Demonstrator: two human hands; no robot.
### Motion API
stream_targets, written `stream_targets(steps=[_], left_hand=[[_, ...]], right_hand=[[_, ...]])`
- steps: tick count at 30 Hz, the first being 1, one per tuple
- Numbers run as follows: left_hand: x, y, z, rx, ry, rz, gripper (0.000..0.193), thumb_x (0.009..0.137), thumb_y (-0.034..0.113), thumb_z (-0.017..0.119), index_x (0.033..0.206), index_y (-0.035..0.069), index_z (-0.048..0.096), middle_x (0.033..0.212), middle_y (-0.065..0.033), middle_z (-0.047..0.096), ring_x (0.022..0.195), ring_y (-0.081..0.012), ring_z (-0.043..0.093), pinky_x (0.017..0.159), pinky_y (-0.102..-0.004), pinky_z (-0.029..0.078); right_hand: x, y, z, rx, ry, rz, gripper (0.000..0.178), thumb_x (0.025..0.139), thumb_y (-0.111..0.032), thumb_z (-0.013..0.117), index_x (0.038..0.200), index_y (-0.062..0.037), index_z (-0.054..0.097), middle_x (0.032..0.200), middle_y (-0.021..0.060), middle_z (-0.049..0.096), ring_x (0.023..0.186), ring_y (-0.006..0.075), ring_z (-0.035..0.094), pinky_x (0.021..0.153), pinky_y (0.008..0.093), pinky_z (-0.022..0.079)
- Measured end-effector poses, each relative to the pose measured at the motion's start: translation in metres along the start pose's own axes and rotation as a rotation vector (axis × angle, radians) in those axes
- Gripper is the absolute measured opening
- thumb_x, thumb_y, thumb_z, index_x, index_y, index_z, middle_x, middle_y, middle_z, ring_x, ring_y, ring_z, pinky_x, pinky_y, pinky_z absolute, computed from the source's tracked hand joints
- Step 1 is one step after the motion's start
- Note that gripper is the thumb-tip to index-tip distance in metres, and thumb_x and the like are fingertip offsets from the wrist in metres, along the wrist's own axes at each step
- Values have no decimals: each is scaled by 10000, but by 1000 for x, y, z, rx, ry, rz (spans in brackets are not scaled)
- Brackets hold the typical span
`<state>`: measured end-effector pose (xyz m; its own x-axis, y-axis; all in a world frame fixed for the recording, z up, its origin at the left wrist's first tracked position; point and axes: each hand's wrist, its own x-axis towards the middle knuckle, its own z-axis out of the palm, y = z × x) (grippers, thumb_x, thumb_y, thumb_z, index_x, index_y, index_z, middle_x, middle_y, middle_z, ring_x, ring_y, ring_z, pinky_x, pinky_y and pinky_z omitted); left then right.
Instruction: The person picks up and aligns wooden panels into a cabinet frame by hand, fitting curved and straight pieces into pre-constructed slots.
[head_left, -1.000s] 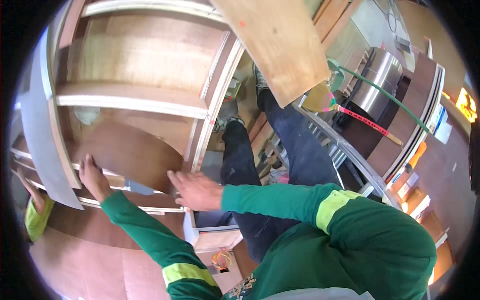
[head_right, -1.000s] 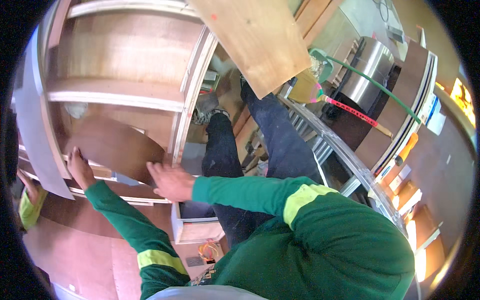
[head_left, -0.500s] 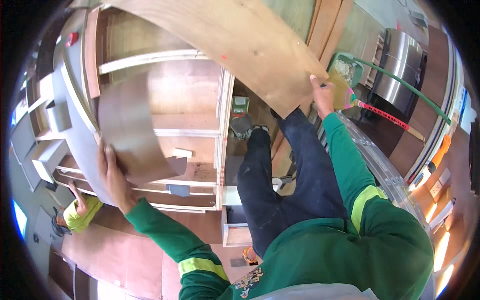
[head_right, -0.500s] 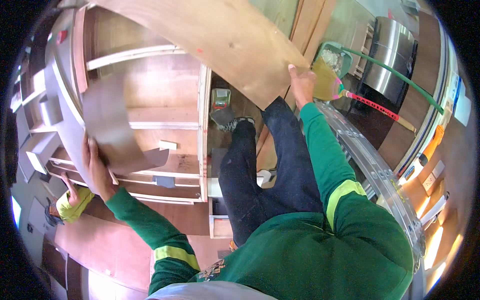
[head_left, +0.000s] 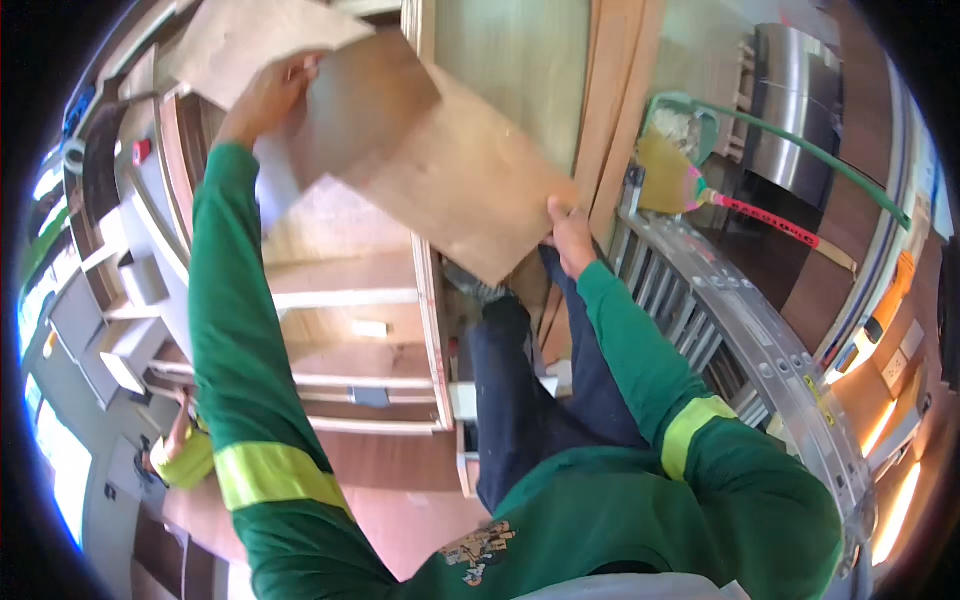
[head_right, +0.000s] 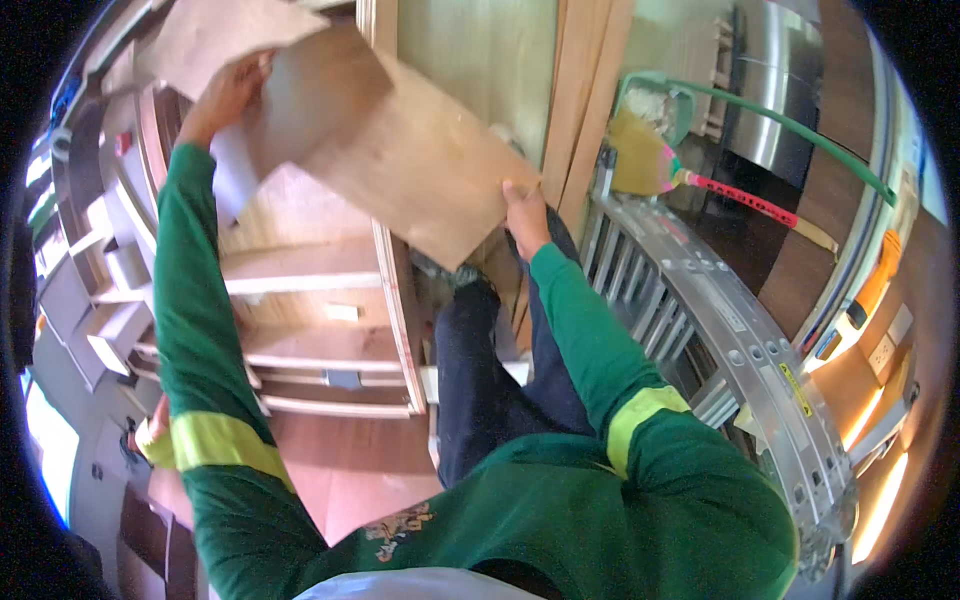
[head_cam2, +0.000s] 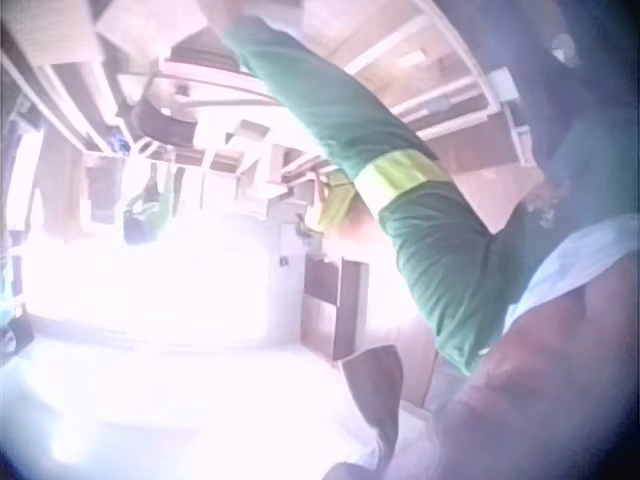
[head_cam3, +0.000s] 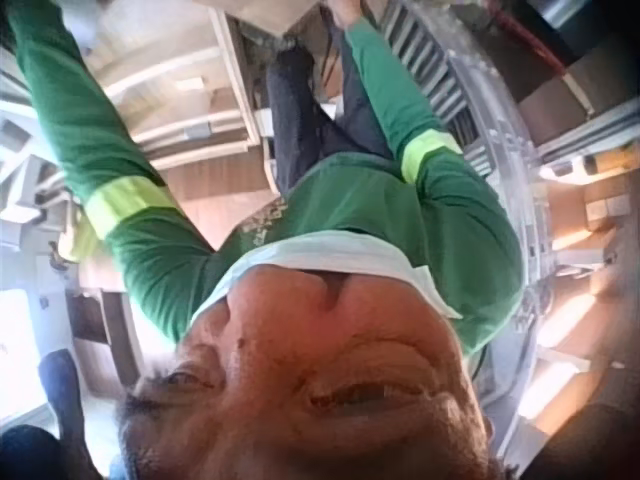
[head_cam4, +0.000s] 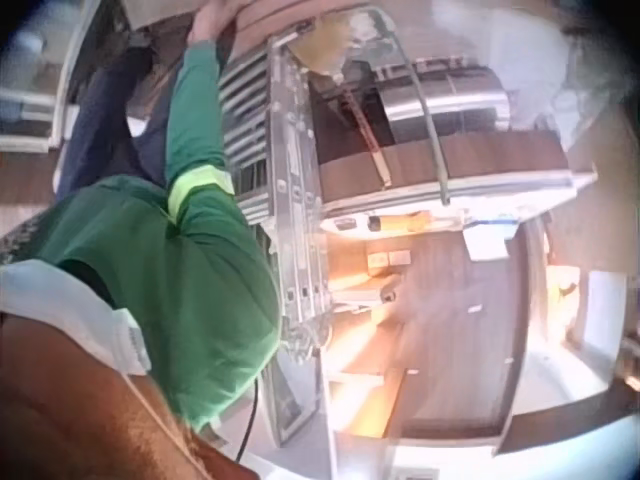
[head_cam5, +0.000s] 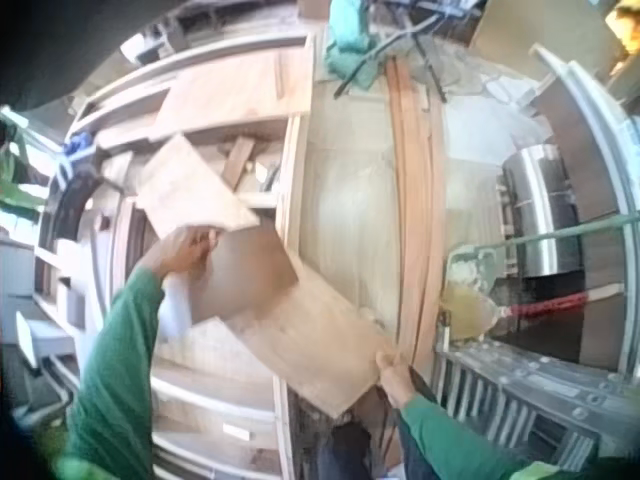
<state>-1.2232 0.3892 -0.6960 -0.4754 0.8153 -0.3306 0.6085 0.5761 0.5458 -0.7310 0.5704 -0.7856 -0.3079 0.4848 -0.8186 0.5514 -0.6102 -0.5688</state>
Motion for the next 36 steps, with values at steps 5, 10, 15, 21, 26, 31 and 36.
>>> stream_targets(steps=[5,10,15,21,26,31,36], left_hand=[[10,-75,10,770,11,144,304,968,201,529,1213,52,632,1178,-178,671,1070,-399,645,865,-459,525],[-1,-19,42,440,383,37,273,1012,220,517,1245,142,635,1086,-179,669,908,-413,672,803,-474,547],[-29,-16,29,558,371,144,264,1036,196,472,1231,125,635,1125,-165,660,869,-399,679,774,-477,543],[-100,-23,-62,669,392,55,354,1041,259,470,1344,148,614,1312,-163,640,1181,-402,620,956,-471,507],[-180,-6,-90,427,456,-229,435,1026,484,525,1262,152,678,1093,-188,726,1012,-374,695,879,-432,539],[-197,44,-62,18,162,-258,478,977,518,613,1175,100,730,1038,-182,744,966,-301,721,870,-386,529],[-192,62,-16,-6,-80,-175,453,945,491,654,1092,73,749,997,-190,738,942,-356,708,841,-404,541]], right_hand=[[45,-12,-13,-123,-36,-93,508,1022,-360,616,1339,10,471,1247,176,642,1018,300,711,742,455,638],[42,-36,-21,-71,-58,-13,555,989,-344,675,1346,25,465,1230,182,654,1013,290,704,755,437,609],[-35,-13,1,41,-85,67,533,989,-316,675,1381,-35,448,1271,157,637,1055,294,697,770,456,627],[-125,108,71,268,-147,211,524,973,-253,705,1395,-106,430,1348,98,578,1110,266,655,845,502,582],[-174,184,148,148,-10,450,449,949,-355,743,1179,-79,473,990,72,618,846,172,656,657,367,537],[-187,239,187,71,19,348,366,976,-392,689,1057,-45,605,883,95,669,725,210,672,535,338,525],[-165,178,133,6,-400,695,672,976,-675,478,1169,-34,541,1032,141,694,974,287,692,782,460,538]])
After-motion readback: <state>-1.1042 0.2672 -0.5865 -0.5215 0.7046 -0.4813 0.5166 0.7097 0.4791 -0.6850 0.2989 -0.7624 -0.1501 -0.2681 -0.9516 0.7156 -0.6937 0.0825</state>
